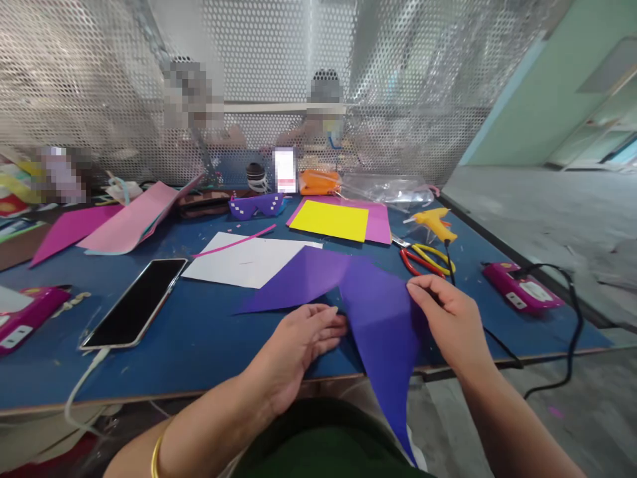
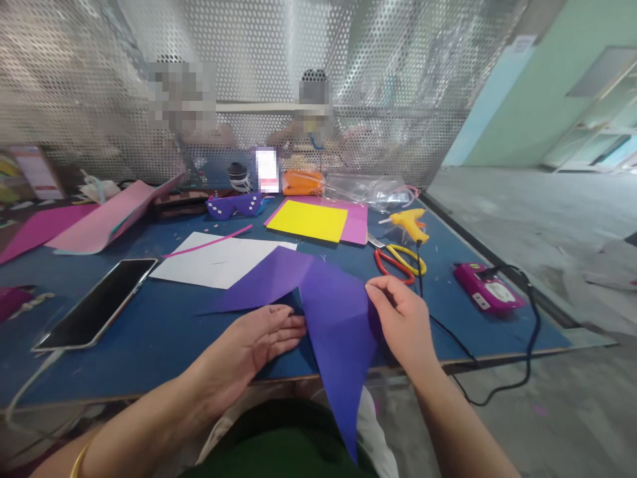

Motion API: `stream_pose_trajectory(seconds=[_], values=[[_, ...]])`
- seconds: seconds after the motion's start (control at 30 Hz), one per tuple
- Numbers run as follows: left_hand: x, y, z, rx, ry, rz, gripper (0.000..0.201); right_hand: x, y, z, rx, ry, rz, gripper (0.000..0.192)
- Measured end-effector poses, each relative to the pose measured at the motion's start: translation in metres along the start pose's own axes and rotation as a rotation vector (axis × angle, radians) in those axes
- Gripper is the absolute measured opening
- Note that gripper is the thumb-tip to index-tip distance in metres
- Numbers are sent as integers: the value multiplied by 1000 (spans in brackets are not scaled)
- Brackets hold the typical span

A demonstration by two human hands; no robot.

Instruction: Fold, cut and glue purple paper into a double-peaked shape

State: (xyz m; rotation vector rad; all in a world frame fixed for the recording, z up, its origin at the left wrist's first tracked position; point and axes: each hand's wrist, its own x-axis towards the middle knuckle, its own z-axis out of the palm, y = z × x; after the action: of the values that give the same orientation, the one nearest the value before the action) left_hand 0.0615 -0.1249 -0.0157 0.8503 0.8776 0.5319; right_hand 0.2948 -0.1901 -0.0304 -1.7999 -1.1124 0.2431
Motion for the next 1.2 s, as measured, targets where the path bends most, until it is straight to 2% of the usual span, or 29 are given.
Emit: stream_pose_trajectory(seconds=[0.1,0.27,0.37,0.43,0.53,0.57,0.67,0.73,0.83,0.93,1.0,1.1,1.17,1.2], values=[[8,3,9,-137,36,65,30,0,-5,-4,19,62,-8,26],[26,19,21,-92,118,168,26,-5,-16,3,25,74,-40,26],[36,32,20,0,162,225,39,-19,-21,12,16,34,-71,25],[37,40,15,78,160,254,50,-33,-20,16,8,-38,-110,24],[34,51,2,240,77,233,62,-52,-14,18,-44,-226,-240,24],[33,54,-4,304,35,205,66,-55,-11,17,-73,-238,-282,23],[31,58,-24,488,-79,113,75,-59,-7,17,-170,-127,-441,22],[33,57,-37,599,-132,72,79,-59,-7,20,-242,-86,-598,32],[38,54,-50,763,-203,42,77,-61,-10,33,-357,-205,-771,43],[41,53,-56,927,-229,63,69,-67,-12,48,-457,-341,-799,48],[38,53,-56,1042,-192,117,62,-71,-12,55,-508,-375,-797,51],[27,48,-56,1201,-45,246,54,-75,-11,60,-558,-380,-800,54],[16,41,-57,1328,45,412,48,-75,-11,60,-573,-383,-802,56],[11,35,-57,1450,49,570,42,-75,-11,60,-577,-386,-803,57]])
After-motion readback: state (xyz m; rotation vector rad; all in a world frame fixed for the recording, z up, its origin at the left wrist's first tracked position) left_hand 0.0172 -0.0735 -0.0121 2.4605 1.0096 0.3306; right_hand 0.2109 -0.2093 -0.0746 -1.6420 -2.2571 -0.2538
